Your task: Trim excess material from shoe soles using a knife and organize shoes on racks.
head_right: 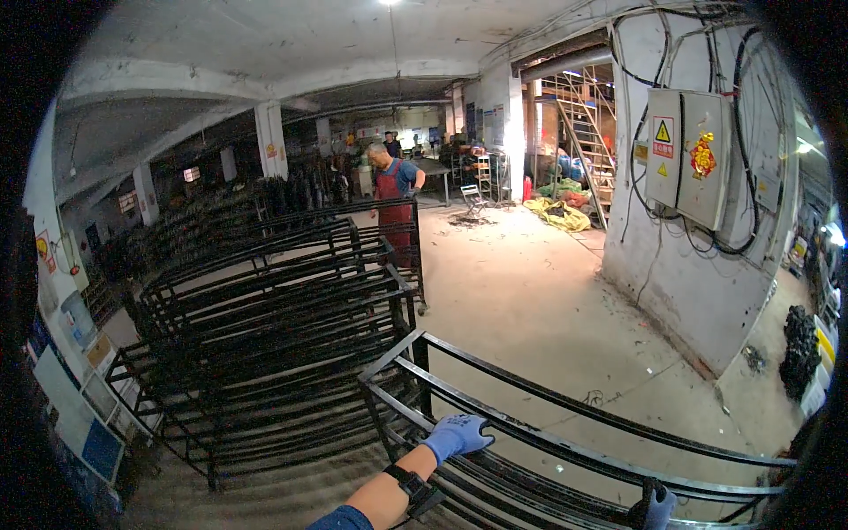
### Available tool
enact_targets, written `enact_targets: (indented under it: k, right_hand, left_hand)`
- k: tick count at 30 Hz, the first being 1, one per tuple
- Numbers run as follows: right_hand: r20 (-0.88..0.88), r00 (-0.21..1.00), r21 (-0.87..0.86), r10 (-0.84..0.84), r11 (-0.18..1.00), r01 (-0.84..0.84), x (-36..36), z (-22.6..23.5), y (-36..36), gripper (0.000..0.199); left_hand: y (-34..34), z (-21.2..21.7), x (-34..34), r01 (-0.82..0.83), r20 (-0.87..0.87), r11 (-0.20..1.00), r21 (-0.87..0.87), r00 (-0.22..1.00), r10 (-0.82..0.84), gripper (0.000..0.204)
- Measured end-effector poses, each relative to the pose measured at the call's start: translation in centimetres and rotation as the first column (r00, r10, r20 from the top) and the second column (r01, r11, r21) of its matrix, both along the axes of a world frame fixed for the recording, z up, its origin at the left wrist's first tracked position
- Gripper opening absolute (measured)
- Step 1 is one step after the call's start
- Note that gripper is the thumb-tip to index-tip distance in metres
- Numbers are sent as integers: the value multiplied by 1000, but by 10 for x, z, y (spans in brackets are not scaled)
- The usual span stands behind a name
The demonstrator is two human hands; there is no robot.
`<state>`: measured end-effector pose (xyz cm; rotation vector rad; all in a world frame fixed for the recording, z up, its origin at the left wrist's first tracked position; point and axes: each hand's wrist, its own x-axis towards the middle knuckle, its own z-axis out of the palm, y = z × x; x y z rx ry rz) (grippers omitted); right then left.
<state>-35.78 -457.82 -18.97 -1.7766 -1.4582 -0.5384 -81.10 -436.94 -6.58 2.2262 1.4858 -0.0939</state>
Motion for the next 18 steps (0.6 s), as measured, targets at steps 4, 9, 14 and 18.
enact_targets:
  k: [4,9,14,18]
  right_hand:
    - [-756,654,-24,-29,1000,15,-45,47,-6,32]
    - [-899,415,-213,-139,967,-139,-29,46,-10,31]
    - [-538,804,-286,-252,952,108,-21,29,-9,34]
    - [31,993,-176,-117,977,121,-10,12,-10,31]
  left_hand:
    - [2,-8,1,-10,10,1000,25,1000,10,58]
    - [6,-18,2,-12,6,1000,21,1000,12,59]
    - [5,-15,2,-30,0,999,9,1000,30,60]
    - [7,-18,5,-10,-8,1000,22,1000,10,60]
